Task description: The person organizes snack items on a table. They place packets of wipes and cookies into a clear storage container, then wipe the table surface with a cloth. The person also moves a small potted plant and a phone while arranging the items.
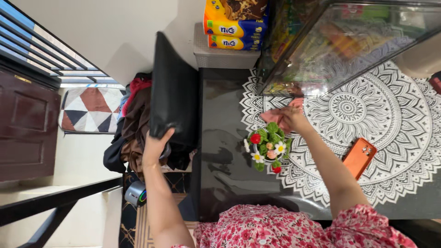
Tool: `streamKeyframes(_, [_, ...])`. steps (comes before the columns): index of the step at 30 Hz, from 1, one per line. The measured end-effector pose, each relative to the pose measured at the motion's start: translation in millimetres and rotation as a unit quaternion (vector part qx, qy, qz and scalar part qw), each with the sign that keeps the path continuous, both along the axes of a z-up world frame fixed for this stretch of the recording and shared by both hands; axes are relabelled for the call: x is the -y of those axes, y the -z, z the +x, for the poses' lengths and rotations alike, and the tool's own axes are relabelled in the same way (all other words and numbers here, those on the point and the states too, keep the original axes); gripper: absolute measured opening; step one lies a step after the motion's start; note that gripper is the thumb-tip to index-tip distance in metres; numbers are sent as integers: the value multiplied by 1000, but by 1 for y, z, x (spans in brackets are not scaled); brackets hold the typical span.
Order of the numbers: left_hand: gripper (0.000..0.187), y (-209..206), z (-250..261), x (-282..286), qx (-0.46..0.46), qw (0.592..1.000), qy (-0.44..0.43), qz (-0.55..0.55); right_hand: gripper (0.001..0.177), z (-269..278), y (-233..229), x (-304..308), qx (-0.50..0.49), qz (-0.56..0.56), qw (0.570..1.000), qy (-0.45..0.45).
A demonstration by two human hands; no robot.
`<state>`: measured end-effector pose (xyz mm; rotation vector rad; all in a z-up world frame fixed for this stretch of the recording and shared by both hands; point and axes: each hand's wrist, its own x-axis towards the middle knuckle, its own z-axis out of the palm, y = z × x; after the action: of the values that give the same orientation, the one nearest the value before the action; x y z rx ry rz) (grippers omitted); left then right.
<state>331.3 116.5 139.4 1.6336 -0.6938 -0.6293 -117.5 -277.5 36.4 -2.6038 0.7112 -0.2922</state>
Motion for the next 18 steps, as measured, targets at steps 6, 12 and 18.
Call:
streamKeyframes(6, [62,4,0,33,14,999,26,-15,23,103,-78,1,91,-30,989,-109])
streamKeyframes(12, [89,35,-54,29,61,992,-90,-58,37,268,-67,-9,110,-142,983,-41])
streamKeyframes(18, [95,66,-170,-25,101,995,-19,-11,82,338,12,-85,-148,-119,975,118])
